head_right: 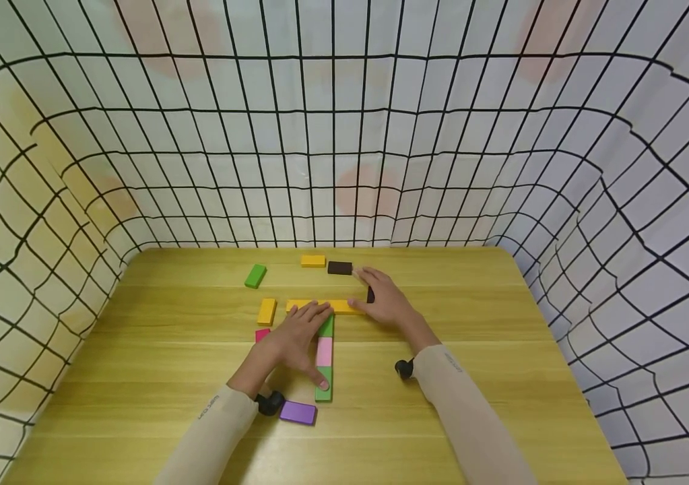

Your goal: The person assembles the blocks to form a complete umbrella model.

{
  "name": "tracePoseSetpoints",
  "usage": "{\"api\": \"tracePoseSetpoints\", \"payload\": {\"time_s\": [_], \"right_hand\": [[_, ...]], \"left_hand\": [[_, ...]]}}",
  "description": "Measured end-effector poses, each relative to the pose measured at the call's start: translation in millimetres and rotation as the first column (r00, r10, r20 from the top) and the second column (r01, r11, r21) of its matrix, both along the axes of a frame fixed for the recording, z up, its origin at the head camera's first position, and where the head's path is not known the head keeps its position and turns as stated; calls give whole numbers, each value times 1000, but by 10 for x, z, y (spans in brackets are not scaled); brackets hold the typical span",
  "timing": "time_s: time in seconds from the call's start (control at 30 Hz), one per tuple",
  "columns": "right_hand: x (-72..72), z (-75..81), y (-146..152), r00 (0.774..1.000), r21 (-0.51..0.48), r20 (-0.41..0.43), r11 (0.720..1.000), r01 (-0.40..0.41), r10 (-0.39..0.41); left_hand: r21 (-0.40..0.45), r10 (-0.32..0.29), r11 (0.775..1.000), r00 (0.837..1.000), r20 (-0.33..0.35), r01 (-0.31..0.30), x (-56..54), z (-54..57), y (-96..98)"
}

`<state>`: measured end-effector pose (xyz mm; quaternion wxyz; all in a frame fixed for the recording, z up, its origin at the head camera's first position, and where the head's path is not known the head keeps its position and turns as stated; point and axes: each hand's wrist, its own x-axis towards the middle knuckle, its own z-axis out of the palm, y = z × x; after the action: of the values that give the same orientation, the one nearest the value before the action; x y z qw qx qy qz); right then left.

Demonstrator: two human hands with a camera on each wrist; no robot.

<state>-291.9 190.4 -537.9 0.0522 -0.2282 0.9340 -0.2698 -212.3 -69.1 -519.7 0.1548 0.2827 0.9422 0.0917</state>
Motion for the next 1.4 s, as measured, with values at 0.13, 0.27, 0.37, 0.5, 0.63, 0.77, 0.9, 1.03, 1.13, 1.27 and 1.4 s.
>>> {"api": "tracePoseSetpoints", "payload": {"time_s": [0.13,0.27,0.37,0.5,0.63,0.77,0.9,1.03,1.13,1.27,1.4], "right_hand": [[-2,-45,4,1000,12,4,1000,4,-4],[-7,-83,3,1000,23,1,1000,9,-9],[-12,-104,-3,1000,37,-3,999,11,-11],[-4,-108,-7,1000,46,-2,999,10,-10],[15,-86,-14,1000,27,11,1000,9,-10],[26,-68,-24,999,7,24,1000,21,-21],[23,-70,-28,999,2,29,1000,25,-25],[19,-79,-32,999,2,29,1000,25,-25],[28,-73,-33,999,-7,31,1000,25,-25],[37,-61,-34,999,-18,39,999,33,-33],[41,-76,-43,998,-20,40,999,46,-46]], "left_hand": [[2,1,1000,1000,1,-1,6,10,-2],[5,2,1000,1000,3,-2,10,7,-6],[1,2,1000,1000,3,-2,9,2,-7],[-10,4,1000,1000,0,-4,9,-6,-4],[-13,7,1000,1000,1,-7,13,-13,0],[0,8,1000,1000,3,-8,15,-9,2],[2,5,1000,1000,-3,-5,16,-4,-1],[6,3,1000,1000,-4,-3,19,5,-6],[5,0,1000,1000,-8,0,18,-7,-12],[6,-10,1000,1000,-15,10,18,-24,-20],[26,-18,999,1000,-18,19,22,-40,-35]]}}
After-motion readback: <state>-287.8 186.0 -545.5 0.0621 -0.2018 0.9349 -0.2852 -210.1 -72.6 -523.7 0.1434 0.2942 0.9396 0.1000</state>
